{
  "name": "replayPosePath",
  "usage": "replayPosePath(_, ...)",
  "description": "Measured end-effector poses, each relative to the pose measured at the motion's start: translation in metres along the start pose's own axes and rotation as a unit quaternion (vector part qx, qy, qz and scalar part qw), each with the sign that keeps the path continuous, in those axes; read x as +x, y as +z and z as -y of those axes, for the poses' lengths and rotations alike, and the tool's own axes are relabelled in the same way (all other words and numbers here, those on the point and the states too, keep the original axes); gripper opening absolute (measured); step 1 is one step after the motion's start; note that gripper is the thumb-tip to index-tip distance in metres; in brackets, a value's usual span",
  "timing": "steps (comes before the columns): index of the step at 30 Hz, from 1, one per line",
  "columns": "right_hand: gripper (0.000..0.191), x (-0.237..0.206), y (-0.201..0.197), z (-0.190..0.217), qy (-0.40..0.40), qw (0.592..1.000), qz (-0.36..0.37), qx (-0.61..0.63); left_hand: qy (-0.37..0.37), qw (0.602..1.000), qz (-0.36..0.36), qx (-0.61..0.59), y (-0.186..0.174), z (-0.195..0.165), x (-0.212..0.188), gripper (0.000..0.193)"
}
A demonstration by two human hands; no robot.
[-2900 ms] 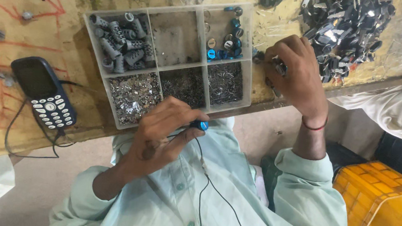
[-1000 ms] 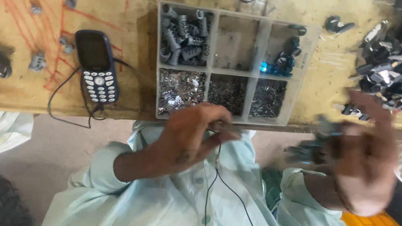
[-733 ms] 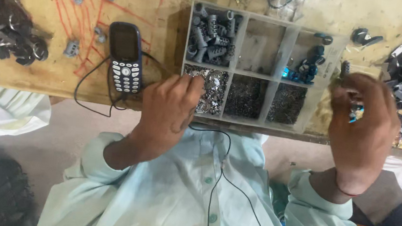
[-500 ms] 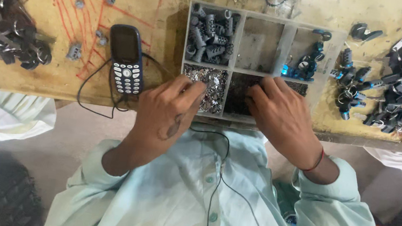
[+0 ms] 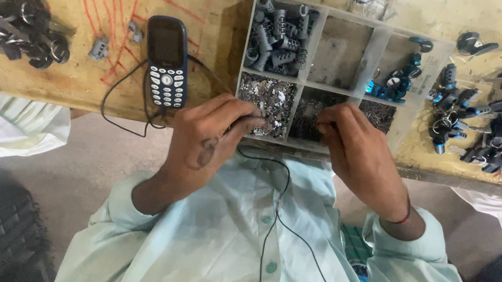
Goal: The person sits at a workbench assembling small metal fittings by hand. They pick components from a compartment organizer box, press and twist the parts together between their fingers, and place the finished assemblies onto the table beside the box, repeating the cycle.
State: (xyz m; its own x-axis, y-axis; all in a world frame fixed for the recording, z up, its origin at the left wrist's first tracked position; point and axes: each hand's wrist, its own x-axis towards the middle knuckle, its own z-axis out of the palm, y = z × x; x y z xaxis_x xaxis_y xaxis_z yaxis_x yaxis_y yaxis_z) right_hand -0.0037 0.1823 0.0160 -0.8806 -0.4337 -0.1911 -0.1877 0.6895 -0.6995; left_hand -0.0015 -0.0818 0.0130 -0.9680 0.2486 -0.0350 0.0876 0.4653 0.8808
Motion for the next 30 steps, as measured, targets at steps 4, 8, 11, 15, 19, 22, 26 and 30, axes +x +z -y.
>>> replayPosePath(4, 0.005, -0.013, 0.004, -0.017, 0.158, 0.928, 0.017, 0.336, 0.019, 0.998, -0.042, -0.05, 0.008, -0.004, 0.002, 0.014)
replayPosePath(8, 0.003, -0.022, 0.012, -0.026, 0.155, 0.874, 0.006, 0.461, 0.015, 0.996, -0.019, -0.083, 0.012, -0.005, 0.002, 0.015)
replayPosePath(11, 0.004, -0.023, 0.015, -0.027, 0.139, 0.868, 0.008, 0.476, 0.005, 0.996, -0.011, -0.085, 0.012, -0.001, 0.001, 0.016)
replayPosePath(15, 0.008, -0.021, 0.014, -0.025, 0.173, 0.842, 0.005, 0.511, -0.021, 0.991, -0.008, -0.132, 0.013, 0.003, -0.003, 0.016)
replayPosePath(19, 0.014, -0.022, 0.015, -0.021, 0.153, 0.83, -0.002, 0.536, -0.045, 0.987, -0.006, -0.156, 0.021, 0.0, -0.006, 0.012)
replayPosePath(22, 0.019, -0.025, 0.017, -0.015, 0.132, 0.83, 0.007, 0.541, -0.064, 0.964, 0.007, -0.258, 0.037, -0.006, -0.006, 0.017)
replayPosePath(26, 0.022, -0.029, 0.021, -0.009, 0.09, 0.849, 0.012, 0.52, -0.001, 0.967, -0.019, -0.255, 0.061, -0.011, -0.004, 0.018)
replayPosePath(30, 0.022, -0.033, 0.024, -0.008, 0.08, 0.855, -0.014, 0.512, 0.038, 0.959, -0.014, -0.28, 0.072, -0.009, -0.006, 0.018)
